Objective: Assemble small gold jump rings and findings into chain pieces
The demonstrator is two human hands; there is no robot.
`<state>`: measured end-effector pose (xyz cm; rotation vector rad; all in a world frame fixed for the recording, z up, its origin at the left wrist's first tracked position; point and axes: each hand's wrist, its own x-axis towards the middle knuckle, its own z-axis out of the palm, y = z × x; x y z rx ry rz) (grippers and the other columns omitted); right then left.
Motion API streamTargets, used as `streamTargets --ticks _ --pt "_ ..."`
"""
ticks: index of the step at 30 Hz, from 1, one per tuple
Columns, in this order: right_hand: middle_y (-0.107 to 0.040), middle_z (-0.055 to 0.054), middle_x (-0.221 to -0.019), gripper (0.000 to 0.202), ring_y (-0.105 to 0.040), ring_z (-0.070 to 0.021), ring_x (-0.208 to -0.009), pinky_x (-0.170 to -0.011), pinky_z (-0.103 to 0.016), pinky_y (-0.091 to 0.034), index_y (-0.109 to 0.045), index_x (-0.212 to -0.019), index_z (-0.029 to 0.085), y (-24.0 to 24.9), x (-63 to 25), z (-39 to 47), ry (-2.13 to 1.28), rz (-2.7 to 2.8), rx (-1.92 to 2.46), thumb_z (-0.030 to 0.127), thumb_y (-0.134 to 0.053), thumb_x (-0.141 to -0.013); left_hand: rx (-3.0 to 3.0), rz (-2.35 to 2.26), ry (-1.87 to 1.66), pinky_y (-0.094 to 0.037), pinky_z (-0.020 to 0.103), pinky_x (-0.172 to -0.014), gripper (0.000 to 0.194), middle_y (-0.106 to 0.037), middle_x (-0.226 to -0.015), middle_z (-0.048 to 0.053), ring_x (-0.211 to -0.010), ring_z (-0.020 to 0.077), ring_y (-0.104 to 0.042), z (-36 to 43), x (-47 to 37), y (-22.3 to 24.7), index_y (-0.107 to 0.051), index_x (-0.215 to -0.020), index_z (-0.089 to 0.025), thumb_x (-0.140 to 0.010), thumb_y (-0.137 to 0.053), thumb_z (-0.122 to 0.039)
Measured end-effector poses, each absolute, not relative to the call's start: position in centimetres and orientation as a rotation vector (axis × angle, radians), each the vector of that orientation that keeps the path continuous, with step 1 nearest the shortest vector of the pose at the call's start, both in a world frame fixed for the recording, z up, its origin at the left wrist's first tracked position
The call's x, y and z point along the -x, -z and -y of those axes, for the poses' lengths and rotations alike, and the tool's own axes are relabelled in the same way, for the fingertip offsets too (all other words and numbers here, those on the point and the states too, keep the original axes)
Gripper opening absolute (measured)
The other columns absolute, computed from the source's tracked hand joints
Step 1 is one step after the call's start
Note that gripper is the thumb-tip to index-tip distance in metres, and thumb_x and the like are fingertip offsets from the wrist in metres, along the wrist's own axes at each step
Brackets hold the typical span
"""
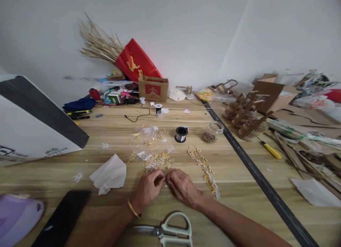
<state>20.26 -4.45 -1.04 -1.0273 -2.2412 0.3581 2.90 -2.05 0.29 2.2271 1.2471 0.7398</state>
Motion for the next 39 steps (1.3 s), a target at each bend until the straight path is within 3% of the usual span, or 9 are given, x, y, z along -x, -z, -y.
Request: streamTargets --ticks 9,14,20,28,37,39 --pt "-0.055 -0.006 -0.074 0.019 -0.050 -0.0180 -0.069 -0.064 -0.028 -0.038 -0.047 -0.083 0.018 1.3 -20.1 4.7 -0.110 2.332 1.127 0.018 -0.033 -0.095 -2.270 -1.274 -0.650 -0.042 0.024 -0.062 0.012 -0.064 -0.068 0.002 -0.065 0.0152 -0.058 2.2 -3.0 -0.5 -0.057 -0.069 -0.018 -0.076 -0.051 -0.010" --pt "-0.054 -0.003 -0.075 0.015 -0.052 -0.0134 -0.062 -0.056 -0.023 -0.034 -0.045 -0.090 0.018 1.8 -20.6 4.9 -0.276 2.296 1.120 0.019 -0.031 -0.096 -2.200 -1.165 -0.629 -0.041 0.025 -0.063 0.010 -0.063 -0.068 0.003 -0.067 0.0155 -0.057 2.3 -3.1 -0.7 -0.059 -0.068 -0.017 -0.077 -0.054 -0.013" --pt "-0.054 -0.003 -0.079 0.013 -0.052 -0.0138 -0.068 -0.063 -0.024 -0.039 -0.047 -0.091 0.019 1.3 -21.0 4.7 -0.521 2.165 1.108 0.019 -0.035 -0.095 -2.212 -1.108 -0.649 -0.040 0.025 -0.064 0.010 -0.061 -0.071 0.003 -0.068 0.0150 -0.054 2.1 -3.1 -0.6 -0.062 -0.066 -0.016 -0.073 -0.057 -0.009" --pt "-0.050 -0.005 -0.081 0.011 -0.049 -0.0168 -0.074 -0.065 -0.028 -0.041 -0.050 -0.088 0.019 0.6 -20.5 4.8 -0.603 2.003 0.986 0.019 -0.040 -0.093 -1.980 -1.021 -0.701 -0.041 0.022 -0.061 0.003 -0.061 -0.066 0.001 -0.064 0.0130 -0.054 1.9 -3.0 -1.3 -0.063 -0.071 -0.015 -0.072 -0.061 -0.016" --pt "-0.051 -0.003 -0.079 0.014 -0.049 -0.0146 -0.073 -0.066 -0.027 -0.041 -0.050 -0.082 0.018 -0.7 -19.4 4.8 -0.728 1.899 1.008 0.024 -0.041 -0.092 -1.907 -0.907 -0.678 -0.040 0.021 -0.062 0.024 -0.060 -0.065 0.000 -0.064 0.0121 -0.052 1.3 -1.7 -2.7 -0.062 -0.068 -0.014 -0.084 -0.049 -0.027" --pt "-0.051 -0.001 -0.072 0.015 -0.048 -0.0121 -0.063 -0.057 -0.023 -0.040 -0.050 -0.083 0.018 -0.8 -19.2 4.7 -0.837 1.877 1.033 0.026 -0.041 -0.092 -1.915 -0.915 -0.682 -0.040 0.021 -0.062 0.023 -0.061 -0.065 0.000 -0.064 0.0124 -0.053 1.1 -1.6 -3.0 -0.062 -0.069 -0.014 -0.083 -0.048 -0.026"
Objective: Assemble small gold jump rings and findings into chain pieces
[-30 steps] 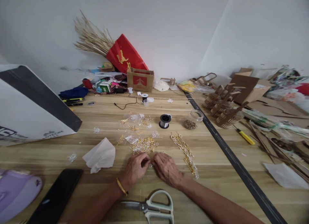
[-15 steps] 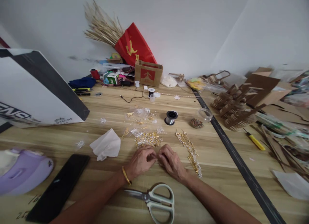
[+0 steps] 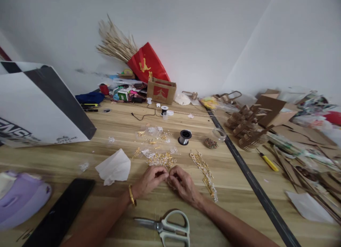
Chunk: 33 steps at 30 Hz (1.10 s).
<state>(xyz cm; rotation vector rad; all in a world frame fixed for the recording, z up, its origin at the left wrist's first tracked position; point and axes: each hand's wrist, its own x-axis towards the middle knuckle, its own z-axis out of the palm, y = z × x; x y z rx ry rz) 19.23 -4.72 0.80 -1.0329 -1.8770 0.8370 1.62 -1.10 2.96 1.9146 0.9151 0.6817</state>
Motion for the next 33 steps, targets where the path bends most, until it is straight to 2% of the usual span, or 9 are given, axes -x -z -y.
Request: streamTargets --ticks 4,11,15,18,33 --pt "-0.050 0.003 -0.061 0.018 -0.044 -0.0093 -0.052 -0.048 -0.019 -0.036 -0.051 -0.081 0.017 -1.0 -19.1 4.0 -0.964 1.810 1.075 0.030 -0.044 -0.091 -1.928 -0.983 -0.715 -0.039 0.021 -0.060 0.022 -0.059 -0.062 0.000 -0.062 0.0123 -0.051 0.8 -1.8 -3.4 -0.061 -0.066 -0.014 -0.080 -0.048 -0.025" --pt "-0.058 0.001 -0.067 0.010 -0.051 -0.0107 -0.059 -0.053 -0.019 -0.041 -0.059 -0.083 0.017 -0.8 -19.1 2.7 -0.802 1.858 1.083 0.024 -0.052 -0.085 -1.871 -1.117 -0.790 -0.036 0.020 -0.055 0.022 -0.053 -0.056 -0.001 -0.056 0.0114 -0.046 0.4 -2.4 -3.3 -0.056 -0.059 -0.014 -0.075 -0.048 -0.026" --pt "-0.059 0.001 -0.066 0.012 -0.052 -0.0104 -0.057 -0.052 -0.019 -0.041 -0.060 -0.083 0.017 -0.3 -19.2 2.7 -0.816 1.840 1.080 0.023 -0.051 -0.086 -1.918 -1.170 -0.791 -0.037 0.021 -0.056 0.019 -0.056 -0.057 0.000 -0.057 0.0116 -0.048 0.5 -2.6 -3.0 -0.058 -0.059 -0.014 -0.074 -0.048 -0.021" --pt "-0.062 -0.001 -0.072 0.014 -0.055 -0.0118 -0.062 -0.058 -0.021 -0.043 -0.062 -0.083 0.016 -0.1 -19.4 2.8 -0.805 1.856 1.065 0.023 -0.050 -0.086 -1.946 -1.209 -0.798 -0.038 0.021 -0.057 0.017 -0.059 -0.059 0.001 -0.058 0.0122 -0.051 0.8 -2.7 -2.9 -0.060 -0.061 -0.014 -0.073 -0.048 -0.018" --pt "-0.064 -0.004 -0.077 0.015 -0.058 -0.0137 -0.068 -0.063 -0.023 -0.046 -0.061 -0.090 0.018 0.7 -20.0 2.6 -0.735 1.953 0.952 0.023 -0.047 -0.091 -1.780 -1.245 -0.874 -0.039 0.020 -0.056 0.017 -0.056 -0.059 0.001 -0.059 0.0123 -0.050 1.7 -3.1 -1.6 -0.057 -0.063 -0.014 -0.076 -0.050 -0.022"
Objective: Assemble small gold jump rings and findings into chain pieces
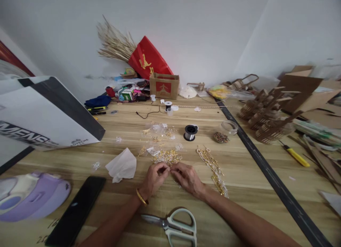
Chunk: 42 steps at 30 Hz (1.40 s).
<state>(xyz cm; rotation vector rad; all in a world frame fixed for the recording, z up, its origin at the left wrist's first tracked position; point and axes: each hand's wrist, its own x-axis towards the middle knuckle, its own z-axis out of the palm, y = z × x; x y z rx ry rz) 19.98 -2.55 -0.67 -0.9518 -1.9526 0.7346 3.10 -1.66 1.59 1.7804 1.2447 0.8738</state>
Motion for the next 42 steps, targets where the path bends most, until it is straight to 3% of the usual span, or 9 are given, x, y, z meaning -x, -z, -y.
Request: streamTargets --ticks 6,13,18,23,35,42 --pt "-0.063 -0.004 -0.077 0.017 -0.058 -0.0148 -0.068 -0.064 -0.024 -0.047 -0.060 -0.092 0.019 0.9 -19.9 2.5 -0.688 1.971 0.909 0.024 -0.044 -0.092 -1.824 -1.193 -0.876 -0.039 0.020 -0.058 0.018 -0.056 -0.061 0.000 -0.060 0.0118 -0.051 1.6 -2.9 -1.0 -0.057 -0.064 -0.014 -0.078 -0.049 -0.021" --pt "-0.059 -0.008 -0.090 0.018 -0.057 -0.0175 -0.081 -0.070 -0.028 -0.047 -0.062 -0.091 0.019 0.7 -20.3 2.4 -0.622 1.945 0.939 0.022 -0.045 -0.091 -1.780 -1.230 -0.901 -0.040 0.020 -0.059 0.020 -0.060 -0.064 0.001 -0.061 0.0112 -0.052 1.4 -2.4 -0.9 -0.061 -0.068 -0.013 -0.081 -0.050 -0.024" --pt "-0.060 -0.004 -0.076 0.015 -0.055 -0.0153 -0.068 -0.061 -0.025 -0.042 -0.062 -0.082 0.019 1.1 -20.6 1.9 -0.695 1.804 1.052 0.025 -0.050 -0.089 -1.667 -1.362 -0.973 -0.041 0.020 -0.060 0.022 -0.060 -0.064 0.000 -0.062 0.0121 -0.054 0.6 -1.4 -1.1 -0.062 -0.070 -0.013 -0.081 -0.052 -0.029" --pt "-0.062 -0.004 -0.078 0.016 -0.055 -0.0150 -0.068 -0.056 -0.023 -0.040 -0.063 -0.083 0.018 1.8 -20.6 1.6 -0.811 1.650 1.192 0.030 -0.053 -0.086 -1.730 -1.402 -1.000 -0.042 0.020 -0.057 0.018 -0.063 -0.066 0.001 -0.061 0.0122 -0.055 0.0 -0.7 -0.8 -0.064 -0.073 -0.013 -0.080 -0.055 -0.026" --pt "-0.060 -0.003 -0.074 0.021 -0.052 -0.0144 -0.064 -0.057 -0.025 -0.039 -0.061 -0.082 0.016 1.5 -20.4 1.5 -0.871 1.581 1.217 0.034 -0.051 -0.086 -2.393 -1.300 -0.758 -0.043 0.032 -0.084 0.007 -0.062 -0.080 0.004 -0.083 0.0177 -0.055 -0.5 -1.1 0.3 -0.066 -0.078 -0.017 -0.080 -0.060 -0.014" --pt "-0.060 -0.003 -0.074 0.021 -0.052 -0.0136 -0.063 -0.055 -0.024 -0.039 -0.060 -0.081 0.016 1.5 -20.4 1.5 -0.886 1.576 1.226 0.035 -0.052 -0.085 -2.499 -1.298 -0.669 -0.042 0.033 -0.085 0.013 -0.060 -0.081 0.004 -0.084 0.0176 -0.053 -0.6 -0.8 0.3 -0.066 -0.081 -0.017 -0.085 -0.054 -0.016"
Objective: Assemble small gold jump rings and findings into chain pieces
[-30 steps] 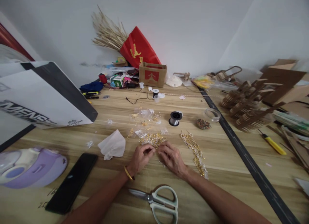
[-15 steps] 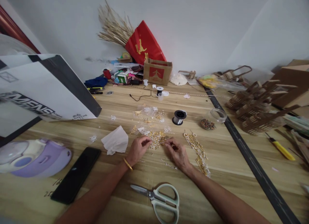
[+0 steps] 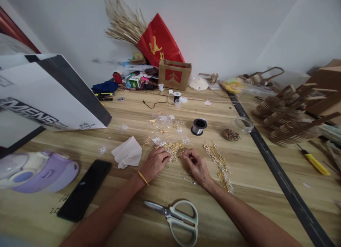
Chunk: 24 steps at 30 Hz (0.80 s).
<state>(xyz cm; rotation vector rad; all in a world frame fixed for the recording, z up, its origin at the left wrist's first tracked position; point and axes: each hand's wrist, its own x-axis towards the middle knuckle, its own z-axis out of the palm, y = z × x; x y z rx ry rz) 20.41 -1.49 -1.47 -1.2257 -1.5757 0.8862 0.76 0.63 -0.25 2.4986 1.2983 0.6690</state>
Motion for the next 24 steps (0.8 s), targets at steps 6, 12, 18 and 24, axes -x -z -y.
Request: streamTargets --ticks 6,12,18,24 --pt "-0.059 -0.001 -0.071 0.021 -0.049 -0.0122 -0.056 -0.052 -0.023 -0.038 -0.060 -0.081 0.017 1.69 -20.45 1.52 -0.910 1.580 1.240 0.036 -0.052 -0.084 -2.471 -1.264 -0.679 -0.043 0.033 -0.085 0.014 -0.061 -0.081 0.004 -0.083 0.0170 -0.054 -0.66 -0.61 0.51 -0.066 -0.081 -0.017 -0.086 -0.052 -0.015" --pt "-0.056 -0.001 -0.066 0.021 -0.046 -0.0113 -0.052 -0.048 -0.023 -0.036 -0.058 -0.079 0.016 1.71 -20.40 1.56 -0.927 1.595 1.239 0.034 -0.051 -0.085 -2.471 -1.244 -0.705 -0.043 0.032 -0.083 0.015 -0.059 -0.083 0.005 -0.085 0.0176 -0.053 -0.41 -0.59 0.30 -0.066 -0.081 -0.017 -0.085 -0.052 -0.013" --pt "-0.054 -0.001 -0.067 0.024 -0.045 -0.0119 -0.054 -0.048 -0.023 -0.035 -0.058 -0.079 0.016 1.24 -20.39 1.54 -0.966 1.523 1.219 0.038 -0.052 -0.084 -2.452 -1.264 -0.711 -0.042 0.033 -0.085 0.014 -0.063 -0.081 0.003 -0.082 0.0172 -0.054 -0.51 -0.58 0.31 -0.065 -0.080 -0.017 -0.084 -0.053 -0.011" --pt "-0.057 -0.002 -0.070 0.024 -0.051 -0.0139 -0.062 -0.053 -0.023 -0.039 -0.059 -0.079 0.016 1.15 -20.48 1.37 -0.965 1.462 1.237 0.039 -0.054 -0.083 -2.365 -1.295 -0.753 -0.042 0.034 -0.086 0.014 -0.065 -0.083 0.004 -0.083 0.0178 -0.056 -0.67 -0.59 0.39 -0.064 -0.087 -0.017 -0.081 -0.054 -0.008"
